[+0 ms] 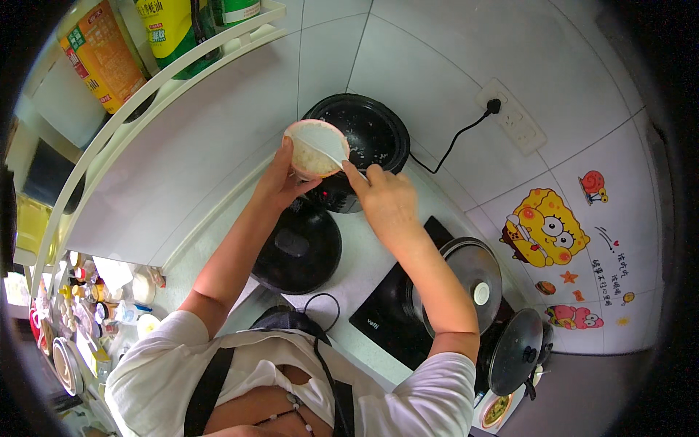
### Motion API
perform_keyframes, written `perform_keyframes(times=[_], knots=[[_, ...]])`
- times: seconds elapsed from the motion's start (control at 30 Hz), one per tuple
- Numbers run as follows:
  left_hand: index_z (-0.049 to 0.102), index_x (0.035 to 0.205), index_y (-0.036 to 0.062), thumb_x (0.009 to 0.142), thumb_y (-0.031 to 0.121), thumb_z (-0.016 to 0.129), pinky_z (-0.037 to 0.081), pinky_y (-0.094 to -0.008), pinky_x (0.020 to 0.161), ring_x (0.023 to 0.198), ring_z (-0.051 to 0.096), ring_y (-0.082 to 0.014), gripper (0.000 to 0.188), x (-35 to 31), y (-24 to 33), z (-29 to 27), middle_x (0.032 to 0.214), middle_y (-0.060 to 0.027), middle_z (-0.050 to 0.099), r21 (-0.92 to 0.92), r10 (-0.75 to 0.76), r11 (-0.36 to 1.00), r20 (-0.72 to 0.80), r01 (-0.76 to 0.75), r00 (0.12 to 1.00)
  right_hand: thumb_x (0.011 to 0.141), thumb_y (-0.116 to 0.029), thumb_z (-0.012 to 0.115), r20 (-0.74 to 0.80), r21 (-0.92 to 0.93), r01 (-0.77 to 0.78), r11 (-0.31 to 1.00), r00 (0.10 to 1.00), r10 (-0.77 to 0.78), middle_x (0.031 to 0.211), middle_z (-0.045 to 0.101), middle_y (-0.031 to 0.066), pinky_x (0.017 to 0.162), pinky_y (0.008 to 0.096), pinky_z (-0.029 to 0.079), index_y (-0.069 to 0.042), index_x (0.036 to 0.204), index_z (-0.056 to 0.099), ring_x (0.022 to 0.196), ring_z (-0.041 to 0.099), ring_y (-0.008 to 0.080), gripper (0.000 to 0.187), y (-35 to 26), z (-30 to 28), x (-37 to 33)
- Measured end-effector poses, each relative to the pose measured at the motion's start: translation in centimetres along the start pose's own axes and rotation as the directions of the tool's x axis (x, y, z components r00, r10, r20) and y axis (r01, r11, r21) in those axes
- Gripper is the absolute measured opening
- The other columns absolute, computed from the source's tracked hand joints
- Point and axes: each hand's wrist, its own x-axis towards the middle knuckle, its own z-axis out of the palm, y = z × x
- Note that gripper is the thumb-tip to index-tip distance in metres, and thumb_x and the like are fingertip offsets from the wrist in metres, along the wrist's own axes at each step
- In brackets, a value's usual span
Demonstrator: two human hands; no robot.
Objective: The person uses a rice paddle to scoop rice from a rice cooker into a bowl, repeatedly filling the bowl before closing the cooker lid.
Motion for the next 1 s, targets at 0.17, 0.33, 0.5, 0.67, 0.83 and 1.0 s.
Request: perform_keyframes(times=[0.17,0.33,0.5,0.67,0.83,1.0], knots=[[0.035,0.133,0.0192,0.083,0.057,0.052,0.04,-0.0504,0.094,0.123,0.038,-0.0257,0.065,-1.5,0.4,-0.1,0.134,-0.0058,0.036,0.025,-0.002,1.0,0.072,0.0,0.997,0.074,-0.011,0.064,0.083,0.385,-0.22,0.896,0.976,0.203,0.067,0.05,0.0025,0.054,0.0329,0.04,-0.022,0.107,0.064,0.056,0.051,0.0219,0.035,2.8,-1.6,0.2],[0.036,0.132,0.0177,0.082,0.055,0.056,0.042,-0.0506,0.093,0.122,0.039,-0.0263,0.066,-1.3,0.3,-0.5,0.132,-0.0066,0.037,-0.013,-0.007,1.0,0.034,0.008,0.999,0.073,-0.01,0.063,0.047,0.117,-0.065,0.991,0.997,0.059,0.066,0.049,0.0014,0.057,0.032,0.039,-0.023,0.104,0.065,0.056,0.05,0.0196,0.034,2.9,-2.2,1.6],[0.037,0.131,0.0163,0.08,0.058,0.055,0.044,-0.0506,0.092,0.121,0.04,-0.0268,0.068,-1.1,0.8,-1.0,0.132,-0.008,0.037,-0.063,-0.042,0.997,0.036,0.044,0.998,0.07,-0.008,0.058,0.049,-0.035,0.121,0.992,0.992,-0.119,0.065,0.047,0.0001,0.057,0.0294,0.036,-0.021,0.103,0.066,0.057,0.05,0.0155,0.036,1.6,-2.0,1.8],[0.037,0.13,0.016,0.08,0.06,0.053,0.045,-0.0511,0.091,0.12,0.041,-0.0269,0.069,-0.6,1.0,-2.2,0.131,-0.0091,0.039,-0.06,-0.06,0.996,0.069,0.064,0.996,0.069,-0.007,0.057,0.06,0.014,0.077,0.997,0.995,-0.077,0.064,0.045,-0.0001,0.056,0.0296,0.035,-0.02,0.102,0.067,0.057,0.049,0.015,0.037,2.0,-2.8,1.9],[0.037,0.131,0.0169,0.083,0.057,0.052,0.045,-0.0512,0.091,0.12,0.042,-0.0275,0.065,-2.1,2.0,-1.1,0.13,-0.0092,0.041,0.021,-0.104,0.994,0.11,0.103,0.988,0.068,-0.006,0.058,0.017,0.021,0.081,0.997,0.997,-0.081,0.064,0.045,-0.0001,0.055,0.0298,0.034,-0.02,0.102,0.067,0.057,0.049,0.015,0.037,2.3,-2.6,2.5],[0.039,0.13,0.0182,0.085,0.053,0.051,0.047,-0.0505,0.089,0.118,0.045,-0.0277,0.059,-2.1,1.5,-1.4,0.128,-0.0088,0.043,0.068,-0.07,0.996,0.066,0.065,0.995,0.068,-0.007,0.058,0.014,-0.005,0.115,0.993,0.993,-0.115,0.064,0.043,-0.0005,0.055,0.0289,0.035,-0.021,0.101,0.067,0.057,0.049,0.0142,0.037,1.8,-2.9,3.1]])
